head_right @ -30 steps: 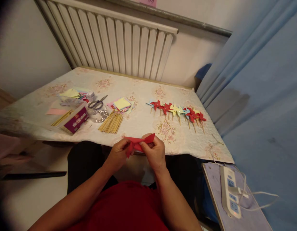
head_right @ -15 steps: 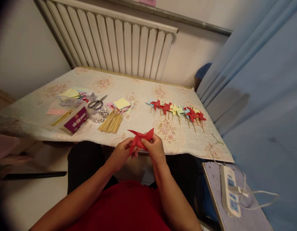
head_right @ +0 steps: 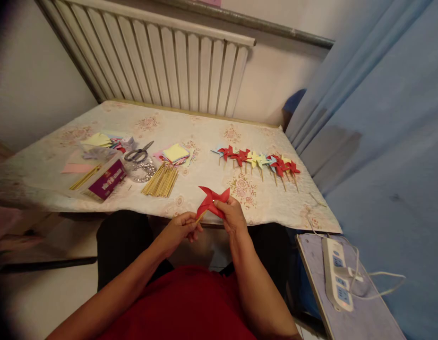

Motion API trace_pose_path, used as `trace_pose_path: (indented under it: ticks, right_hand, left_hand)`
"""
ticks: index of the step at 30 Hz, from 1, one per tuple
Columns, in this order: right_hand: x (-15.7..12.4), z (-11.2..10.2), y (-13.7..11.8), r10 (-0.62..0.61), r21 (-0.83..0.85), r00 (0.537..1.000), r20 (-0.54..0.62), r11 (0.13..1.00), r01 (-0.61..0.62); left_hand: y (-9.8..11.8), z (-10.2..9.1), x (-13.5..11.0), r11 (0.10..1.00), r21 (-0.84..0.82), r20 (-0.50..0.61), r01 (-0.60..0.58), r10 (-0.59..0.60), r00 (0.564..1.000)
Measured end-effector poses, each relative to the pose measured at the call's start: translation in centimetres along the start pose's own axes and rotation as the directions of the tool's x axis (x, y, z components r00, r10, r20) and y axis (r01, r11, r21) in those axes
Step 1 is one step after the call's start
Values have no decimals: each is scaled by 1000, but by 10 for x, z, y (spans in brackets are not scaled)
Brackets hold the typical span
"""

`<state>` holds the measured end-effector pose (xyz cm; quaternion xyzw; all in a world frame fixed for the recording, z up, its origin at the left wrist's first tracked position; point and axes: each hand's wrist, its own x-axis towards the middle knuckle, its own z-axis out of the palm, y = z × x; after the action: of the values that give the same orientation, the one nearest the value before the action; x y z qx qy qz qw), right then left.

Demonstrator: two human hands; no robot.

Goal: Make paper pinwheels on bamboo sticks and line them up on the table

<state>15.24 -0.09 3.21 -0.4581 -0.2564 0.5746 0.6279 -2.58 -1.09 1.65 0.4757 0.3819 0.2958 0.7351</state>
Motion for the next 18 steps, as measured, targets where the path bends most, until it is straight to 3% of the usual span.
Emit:
trace_pose_path:
  ticks: [7,18]
  right_hand:
    - [1,-1,1,3,-4,1000,-31,1000,-3]
    - [3,-1,4,72,9,997,-26,997,-71]
  left_hand:
    - [-1,2,1,1000,-9,-6,18,-18,1000]
    - [-2,6,1,1000,-16,-129,-19,16,992]
